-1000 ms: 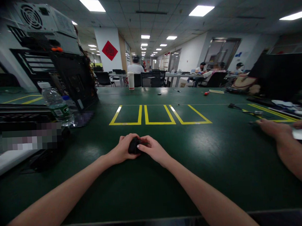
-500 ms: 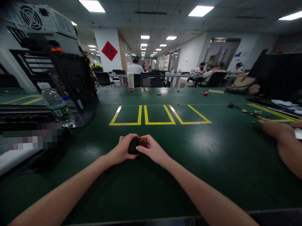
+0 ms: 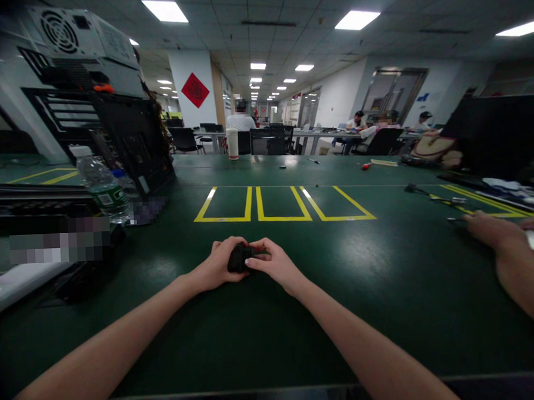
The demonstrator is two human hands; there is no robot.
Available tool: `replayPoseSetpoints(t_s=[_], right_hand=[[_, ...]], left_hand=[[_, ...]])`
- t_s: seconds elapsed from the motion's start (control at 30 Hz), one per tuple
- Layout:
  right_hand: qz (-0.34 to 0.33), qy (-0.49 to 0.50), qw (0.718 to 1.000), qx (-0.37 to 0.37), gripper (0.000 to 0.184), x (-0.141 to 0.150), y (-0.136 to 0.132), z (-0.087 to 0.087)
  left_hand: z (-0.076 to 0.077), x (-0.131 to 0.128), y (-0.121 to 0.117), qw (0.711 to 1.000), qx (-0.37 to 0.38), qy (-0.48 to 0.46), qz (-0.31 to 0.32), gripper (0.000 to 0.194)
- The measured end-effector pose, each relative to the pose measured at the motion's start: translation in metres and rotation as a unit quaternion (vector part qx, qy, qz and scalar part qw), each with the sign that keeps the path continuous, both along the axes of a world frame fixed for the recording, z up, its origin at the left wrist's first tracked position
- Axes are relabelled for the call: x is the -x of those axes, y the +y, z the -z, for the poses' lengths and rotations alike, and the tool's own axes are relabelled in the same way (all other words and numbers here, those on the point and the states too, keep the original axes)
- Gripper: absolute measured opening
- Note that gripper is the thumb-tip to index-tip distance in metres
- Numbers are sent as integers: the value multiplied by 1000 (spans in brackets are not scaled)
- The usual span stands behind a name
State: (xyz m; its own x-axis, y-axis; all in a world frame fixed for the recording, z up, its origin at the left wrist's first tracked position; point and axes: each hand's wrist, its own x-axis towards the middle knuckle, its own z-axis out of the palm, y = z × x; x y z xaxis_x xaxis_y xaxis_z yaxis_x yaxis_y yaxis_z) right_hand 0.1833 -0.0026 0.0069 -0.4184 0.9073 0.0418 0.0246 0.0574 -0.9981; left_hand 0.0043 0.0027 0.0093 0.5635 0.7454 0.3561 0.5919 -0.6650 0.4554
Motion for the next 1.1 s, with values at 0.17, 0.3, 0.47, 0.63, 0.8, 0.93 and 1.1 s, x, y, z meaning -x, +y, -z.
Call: replayPoseSetpoints(t_s=[0.17, 0.3, 0.47, 0.63, 0.8, 0.93, 1.1], right_hand=[[15, -20, 1000, 10, 37, 2, 3, 0], [6, -47, 999, 18, 34, 5, 4, -5], [-3, -72, 997, 15, 36, 6, 6, -7], [19, -54, 998, 20, 40, 9, 1, -6], [16, -30, 999, 6, 36, 13, -7, -1], [20, -23, 999, -14, 28, 15, -9, 1], [7, -29, 999, -15, 25, 13, -8, -1]], left_hand=[[-3, 1, -2, 1000, 4, 5, 6, 53], [-14, 3, -9, 1000, 13, 16, 20, 48], [-15, 0, -12, 999, 11, 20, 24, 48], [-6, -2, -9, 1000, -7, 12, 11, 50], [-12, 2, -13, 1000, 6, 23, 18, 45], [-13, 4, -13, 1000, 6, 25, 10, 47], [-12, 4, -12, 1000, 7, 21, 13, 48]])
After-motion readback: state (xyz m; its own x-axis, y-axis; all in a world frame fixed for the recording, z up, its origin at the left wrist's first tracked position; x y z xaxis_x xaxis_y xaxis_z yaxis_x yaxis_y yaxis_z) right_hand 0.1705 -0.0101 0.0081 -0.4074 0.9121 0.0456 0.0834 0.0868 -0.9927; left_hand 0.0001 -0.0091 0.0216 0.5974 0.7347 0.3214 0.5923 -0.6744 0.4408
